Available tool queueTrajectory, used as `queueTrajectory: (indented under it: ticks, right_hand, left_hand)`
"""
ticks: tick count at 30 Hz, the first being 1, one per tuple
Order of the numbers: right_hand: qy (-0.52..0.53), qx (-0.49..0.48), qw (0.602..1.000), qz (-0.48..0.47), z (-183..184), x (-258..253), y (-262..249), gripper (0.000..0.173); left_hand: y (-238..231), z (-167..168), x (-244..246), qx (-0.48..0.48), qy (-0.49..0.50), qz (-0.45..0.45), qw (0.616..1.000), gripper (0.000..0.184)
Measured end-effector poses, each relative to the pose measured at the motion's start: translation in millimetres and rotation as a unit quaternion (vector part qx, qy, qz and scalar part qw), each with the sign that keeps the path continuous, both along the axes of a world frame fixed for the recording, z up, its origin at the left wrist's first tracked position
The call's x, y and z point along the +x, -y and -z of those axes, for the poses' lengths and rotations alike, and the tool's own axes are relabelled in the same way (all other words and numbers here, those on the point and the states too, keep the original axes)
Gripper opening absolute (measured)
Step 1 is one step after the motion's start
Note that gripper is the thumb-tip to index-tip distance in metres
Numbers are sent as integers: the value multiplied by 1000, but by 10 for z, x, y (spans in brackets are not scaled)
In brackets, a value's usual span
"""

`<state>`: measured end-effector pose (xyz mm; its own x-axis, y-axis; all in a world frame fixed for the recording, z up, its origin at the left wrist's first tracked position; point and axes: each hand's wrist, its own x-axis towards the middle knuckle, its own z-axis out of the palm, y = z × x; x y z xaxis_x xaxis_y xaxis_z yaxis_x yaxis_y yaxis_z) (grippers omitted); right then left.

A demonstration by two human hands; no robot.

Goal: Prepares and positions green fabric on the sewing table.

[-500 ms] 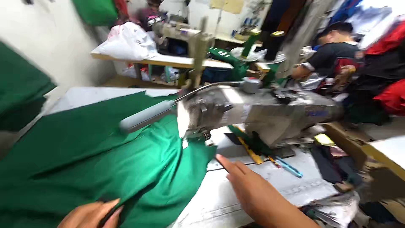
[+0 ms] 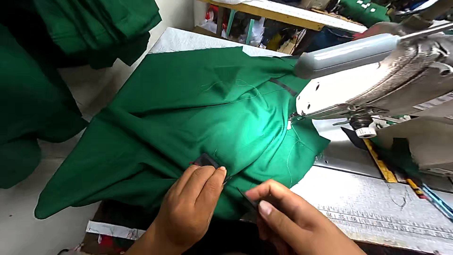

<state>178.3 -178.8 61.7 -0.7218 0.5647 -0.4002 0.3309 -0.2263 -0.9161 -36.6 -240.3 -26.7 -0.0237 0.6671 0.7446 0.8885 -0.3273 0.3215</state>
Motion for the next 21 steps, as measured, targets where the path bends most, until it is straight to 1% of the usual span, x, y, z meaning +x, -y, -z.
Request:
queueTrajectory:
  ticks: [2, 4, 9, 21]
  right_hand:
    - [38, -40, 998, 6, -13, -59, -38, 25]
    - [55, -45, 997, 1, -11, -94, -60, 28]
    - [59, -68, 996, 6, -4, -168, -103, 29]
    - [73, -59, 996, 3, -3, -274, -131, 31]
  left_hand:
    - [0, 4, -6, 6, 4, 2, 1000, 13]
    - [9, -2, -21, 7, 1, 13, 1000, 12]
    - [32, -7, -28, 2, -2, 25, 1000, 12]
    - [44, -19, -12, 16, -36, 26, 999, 10]
